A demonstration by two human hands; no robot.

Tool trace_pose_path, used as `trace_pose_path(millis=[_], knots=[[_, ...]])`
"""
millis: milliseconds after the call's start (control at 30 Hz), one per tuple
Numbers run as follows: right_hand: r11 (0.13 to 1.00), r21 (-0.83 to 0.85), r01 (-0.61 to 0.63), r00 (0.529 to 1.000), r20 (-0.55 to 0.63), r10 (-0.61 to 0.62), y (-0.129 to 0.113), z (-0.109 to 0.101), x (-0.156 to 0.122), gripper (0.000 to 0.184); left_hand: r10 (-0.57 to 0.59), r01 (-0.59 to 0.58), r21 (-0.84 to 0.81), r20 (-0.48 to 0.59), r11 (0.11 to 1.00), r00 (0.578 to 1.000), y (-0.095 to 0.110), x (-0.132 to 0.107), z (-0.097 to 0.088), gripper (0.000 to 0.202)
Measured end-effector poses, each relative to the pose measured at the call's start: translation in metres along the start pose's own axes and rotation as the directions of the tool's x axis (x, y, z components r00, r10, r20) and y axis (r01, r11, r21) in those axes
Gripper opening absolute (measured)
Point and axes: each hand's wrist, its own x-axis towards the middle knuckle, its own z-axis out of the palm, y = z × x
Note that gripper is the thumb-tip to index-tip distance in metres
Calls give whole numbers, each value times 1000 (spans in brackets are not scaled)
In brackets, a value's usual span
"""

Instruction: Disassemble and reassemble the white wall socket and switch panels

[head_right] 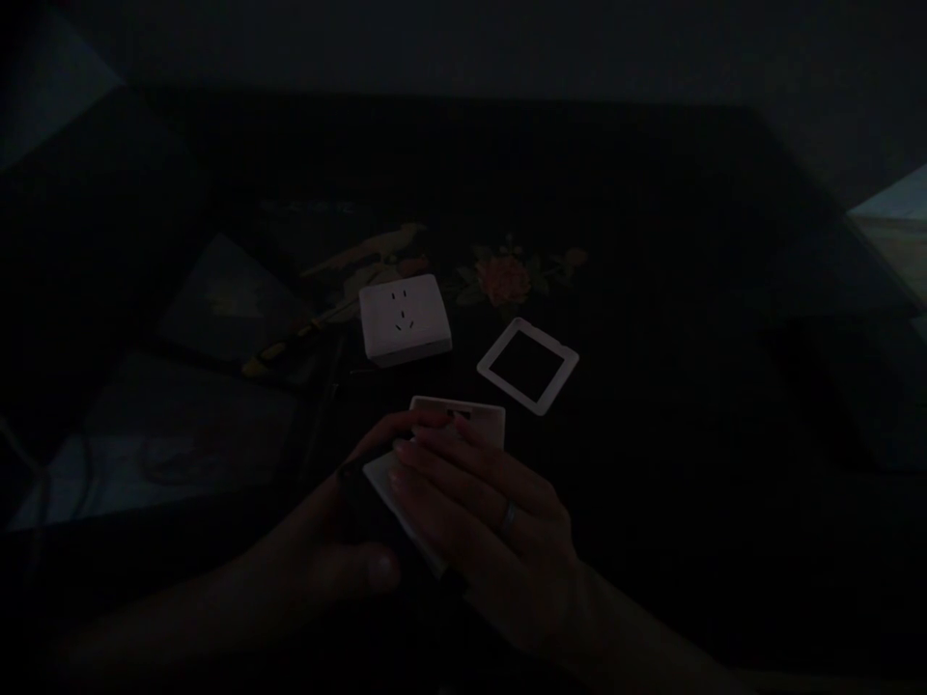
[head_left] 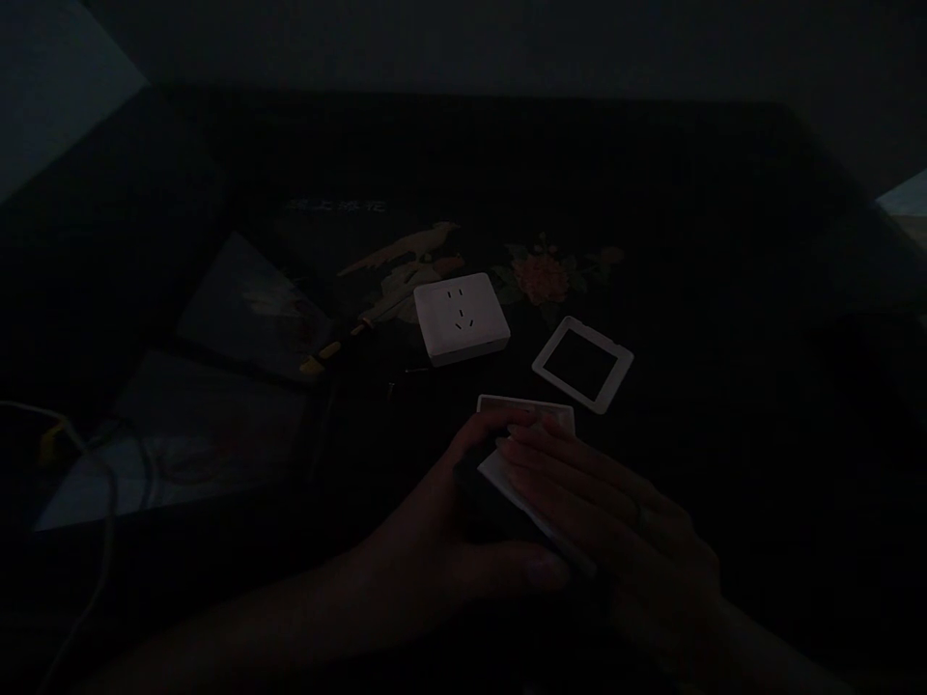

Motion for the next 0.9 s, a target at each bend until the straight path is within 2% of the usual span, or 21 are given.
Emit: trace_pose_path(millis=[133, 400, 533, 600, 667, 767, 900], knots=[[999, -13, -37, 999, 23, 37, 0, -1, -1, 46, 41, -41, 6, -8, 999, 999, -2, 1, -1, 58], [1000, 14, 12, 1000, 8, -12, 3, -2, 0, 31, 2, -1, -18, 19, 1000, 1000, 0, 0, 1, 57], [998, -46, 40, 999, -9, -40, 5, -2, -1, 41, -39, 40, -42, 36, 998, 999, 7, 1, 2, 62], [995, -90, 42, 999, -6, -43, 8, -3, -1, 53, -74, 74, -36, -2, 997, 997, 11, 3, 1, 67], [993, -115, -1, 1000, -5, 1, 13, -4, 0, 67, -95, 95, -5, -58, 995, 994, 14, 4, -2, 72], [981, -109, -162, 986, -41, 159, 20, -8, -1, 81, -77, 80, 28, -99, 996, 992, 15, 6, -5, 75], [945, -60, -321, 947, -31, 320, 21, -11, -3, 77, -23, 24, 2, -159, 1000, 987, 12, 7, -8, 63]])
